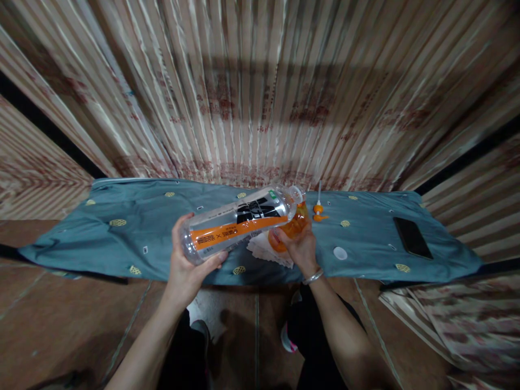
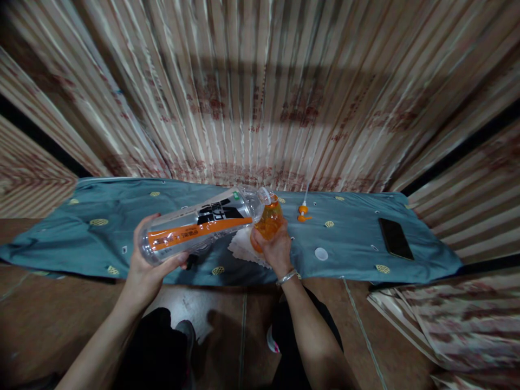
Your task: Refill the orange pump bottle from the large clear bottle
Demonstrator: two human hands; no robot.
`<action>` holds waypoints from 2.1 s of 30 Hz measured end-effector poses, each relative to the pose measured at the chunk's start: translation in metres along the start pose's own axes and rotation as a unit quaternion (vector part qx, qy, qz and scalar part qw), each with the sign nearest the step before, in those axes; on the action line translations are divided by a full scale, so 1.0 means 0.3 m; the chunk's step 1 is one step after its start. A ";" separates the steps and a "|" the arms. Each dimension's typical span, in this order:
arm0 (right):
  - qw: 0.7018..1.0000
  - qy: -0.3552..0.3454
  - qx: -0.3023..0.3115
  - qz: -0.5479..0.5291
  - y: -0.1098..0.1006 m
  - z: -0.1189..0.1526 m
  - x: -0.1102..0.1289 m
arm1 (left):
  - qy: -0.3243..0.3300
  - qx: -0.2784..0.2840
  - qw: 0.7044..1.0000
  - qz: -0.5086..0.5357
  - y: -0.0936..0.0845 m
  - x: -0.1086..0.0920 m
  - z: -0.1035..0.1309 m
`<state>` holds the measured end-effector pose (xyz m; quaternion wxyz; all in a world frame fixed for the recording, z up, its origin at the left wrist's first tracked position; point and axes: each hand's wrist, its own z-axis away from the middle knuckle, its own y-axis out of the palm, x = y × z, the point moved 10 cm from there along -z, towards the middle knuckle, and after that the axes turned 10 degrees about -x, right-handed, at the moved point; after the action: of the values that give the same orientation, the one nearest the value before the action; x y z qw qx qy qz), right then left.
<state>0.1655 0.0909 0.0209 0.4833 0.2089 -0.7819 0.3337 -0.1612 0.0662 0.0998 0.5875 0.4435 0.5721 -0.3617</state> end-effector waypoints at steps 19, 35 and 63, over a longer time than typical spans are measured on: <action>1.000 -0.003 0.008 -0.012 0.001 0.002 0.006 | 0.059 0.014 0.998 -0.028 -0.013 0.011 -0.005; 1.000 0.000 0.001 -0.026 -0.001 0.007 0.015 | 0.042 0.013 0.999 -0.026 -0.013 0.015 0.003; 1.000 0.001 -0.006 -0.005 -0.010 0.001 0.012 | 0.061 0.023 0.998 -0.027 0.001 -0.004 0.012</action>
<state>0.1656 0.0885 0.0248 0.4867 0.2094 -0.7827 0.3266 -0.1599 0.0629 0.1009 0.5313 0.4623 0.6100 -0.3632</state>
